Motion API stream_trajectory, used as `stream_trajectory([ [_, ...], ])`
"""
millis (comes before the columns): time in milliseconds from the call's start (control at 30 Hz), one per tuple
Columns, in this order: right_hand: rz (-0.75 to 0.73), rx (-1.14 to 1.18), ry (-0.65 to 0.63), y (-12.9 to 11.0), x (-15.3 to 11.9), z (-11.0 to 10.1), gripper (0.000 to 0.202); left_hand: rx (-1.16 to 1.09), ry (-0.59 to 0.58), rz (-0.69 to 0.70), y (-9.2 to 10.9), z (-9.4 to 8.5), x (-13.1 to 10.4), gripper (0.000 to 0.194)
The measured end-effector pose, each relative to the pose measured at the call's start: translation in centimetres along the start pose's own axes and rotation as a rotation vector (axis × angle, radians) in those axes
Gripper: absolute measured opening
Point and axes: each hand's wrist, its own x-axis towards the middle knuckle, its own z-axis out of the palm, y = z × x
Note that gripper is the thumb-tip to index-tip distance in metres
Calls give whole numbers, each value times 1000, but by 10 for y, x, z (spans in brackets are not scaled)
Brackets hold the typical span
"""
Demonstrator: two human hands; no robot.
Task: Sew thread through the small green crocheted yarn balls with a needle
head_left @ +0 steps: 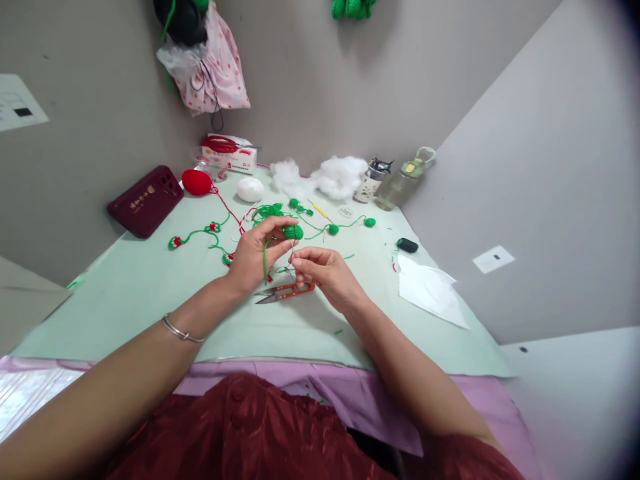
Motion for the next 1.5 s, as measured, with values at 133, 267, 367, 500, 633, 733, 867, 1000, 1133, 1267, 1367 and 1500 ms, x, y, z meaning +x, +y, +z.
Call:
stream_trajectory([
  [133,-86,-48,-16,-2,-2,-2,26,4,15,10,0,0,0,25],
  [267,-113,-39,-19,-7,-2,-5,22,61,-17,53,-3,-2,-1,26],
  [367,-97,38,1,-8,0,-7,22,156,-84,167,-5,-3,-2,24],
  [500,-94,56,-22,-11,0,-10,24,204,-128,261,-7,-4,-3,21],
  [633,-183,-167,-89,-20,-8,-12,23,95,-80,97,-9,-4,-2,26],
  [733,-329,-316,57,-27,-15,-12,20,-38,-37,-20,-7,-3,1,31],
  [867,-483,-554,258,-27,-17,-15,17,-116,-28,-53,-5,-2,3,33],
  [1000,-595,-833,323,-20,-16,-14,15,-90,-38,-30,-7,-2,1,31],
  [1133,-641,-978,332,-16,-15,-11,13,-25,-59,10,-8,-2,0,28],
  [1267,-634,-1012,317,-14,-14,-11,12,1,-69,40,-7,-3,-1,26],
  [1367,-614,-1004,316,-14,-13,-11,12,18,-65,43,-6,-3,-1,26],
  [1500,-585,-949,318,-12,-12,-9,12,6,-59,26,-5,-2,-1,26],
])
